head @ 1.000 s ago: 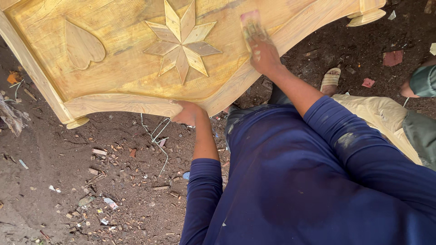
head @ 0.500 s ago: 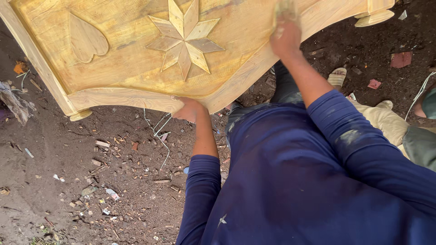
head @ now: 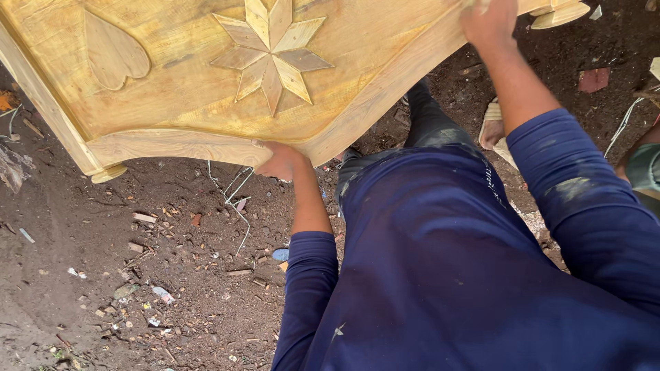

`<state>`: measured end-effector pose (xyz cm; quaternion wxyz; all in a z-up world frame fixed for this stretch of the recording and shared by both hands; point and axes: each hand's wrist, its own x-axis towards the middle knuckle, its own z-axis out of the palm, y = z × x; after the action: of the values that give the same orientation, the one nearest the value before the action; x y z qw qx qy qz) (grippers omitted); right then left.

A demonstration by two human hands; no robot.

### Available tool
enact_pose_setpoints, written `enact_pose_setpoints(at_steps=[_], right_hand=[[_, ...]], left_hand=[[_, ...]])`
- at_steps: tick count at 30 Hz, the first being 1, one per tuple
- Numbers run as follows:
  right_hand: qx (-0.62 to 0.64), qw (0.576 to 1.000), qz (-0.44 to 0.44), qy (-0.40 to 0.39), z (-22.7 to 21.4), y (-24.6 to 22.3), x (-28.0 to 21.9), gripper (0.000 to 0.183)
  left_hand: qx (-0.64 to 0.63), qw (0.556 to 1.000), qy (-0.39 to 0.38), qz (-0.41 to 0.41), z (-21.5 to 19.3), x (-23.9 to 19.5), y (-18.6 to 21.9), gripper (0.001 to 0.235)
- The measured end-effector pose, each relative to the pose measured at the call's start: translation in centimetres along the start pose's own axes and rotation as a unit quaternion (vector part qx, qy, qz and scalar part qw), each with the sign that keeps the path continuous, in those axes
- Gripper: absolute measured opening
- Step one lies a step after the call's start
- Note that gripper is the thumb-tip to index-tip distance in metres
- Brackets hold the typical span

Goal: The person sands a wooden headboard with carved designs using a sanding block. They move the block across the surface, focusing on the carved areas and edges.

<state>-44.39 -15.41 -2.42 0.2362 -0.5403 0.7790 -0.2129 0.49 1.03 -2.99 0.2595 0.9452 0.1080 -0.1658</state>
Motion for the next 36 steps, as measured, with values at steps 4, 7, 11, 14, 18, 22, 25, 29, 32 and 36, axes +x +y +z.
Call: enact_pose_setpoints(at_steps=[4, 7, 11, 14, 18, 22, 25, 29, 32, 36], right_hand=[[-0.205, 0.927, -0.272, -0.156, 7.7, -9.9, -11.8, 0.076], [-0.276, 0.863, -0.379, -0.19, 6.4, -12.5, -14.4, 0.069], [-0.322, 0.842, -0.405, -0.15, -1.9, -8.6, -7.6, 0.064], [-0.349, 0.885, -0.239, -0.193, -6.1, -5.4, -3.4, 0.038], [-0.386, 0.869, -0.23, -0.208, -4.2, -6.4, -3.6, 0.041], [-0.48, 0.813, -0.328, -0.019, 2.2, -9.7, -7.3, 0.064], [-0.435, 0.794, -0.418, 0.08, 3.7, -9.9, -8.4, 0.042], [-0.356, 0.879, -0.231, -0.218, -0.4, -7.8, -5.3, 0.04], [-0.334, 0.876, -0.165, -0.306, -5.2, -6.0, -1.8, 0.047], [-0.335, 0.869, -0.242, -0.273, -6.8, -5.4, -1.4, 0.045]], left_hand=[[-0.008, 1.0, -0.001, 0.006, -0.2, -0.5, 0.8, 0.098], [-0.003, 1.0, 0.01, 0.006, -0.7, -0.7, 0.7, 0.1], [-0.046, 0.999, -0.014, 0.003, -0.8, -0.8, 1.0, 0.096], [-0.05, 0.999, -0.017, -0.003, -0.8, -1.1, 0.9, 0.096], [-0.027, 1.0, -0.004, -0.015, -0.9, -0.9, 1.3, 0.096], [-0.022, 0.999, 0.0, -0.027, -0.9, -0.9, 1.6, 0.096], [-0.033, 0.999, -0.008, -0.027, -0.7, -1.1, 1.6, 0.096], [-0.009, 1.0, 0.012, -0.022, -0.3, -0.7, 1.2, 0.094], [-0.028, 0.999, 0.022, -0.004, 0.1, -0.3, 0.9, 0.091], [-0.026, 0.999, 0.019, -0.023, -0.2, -0.5, 0.9, 0.093]])
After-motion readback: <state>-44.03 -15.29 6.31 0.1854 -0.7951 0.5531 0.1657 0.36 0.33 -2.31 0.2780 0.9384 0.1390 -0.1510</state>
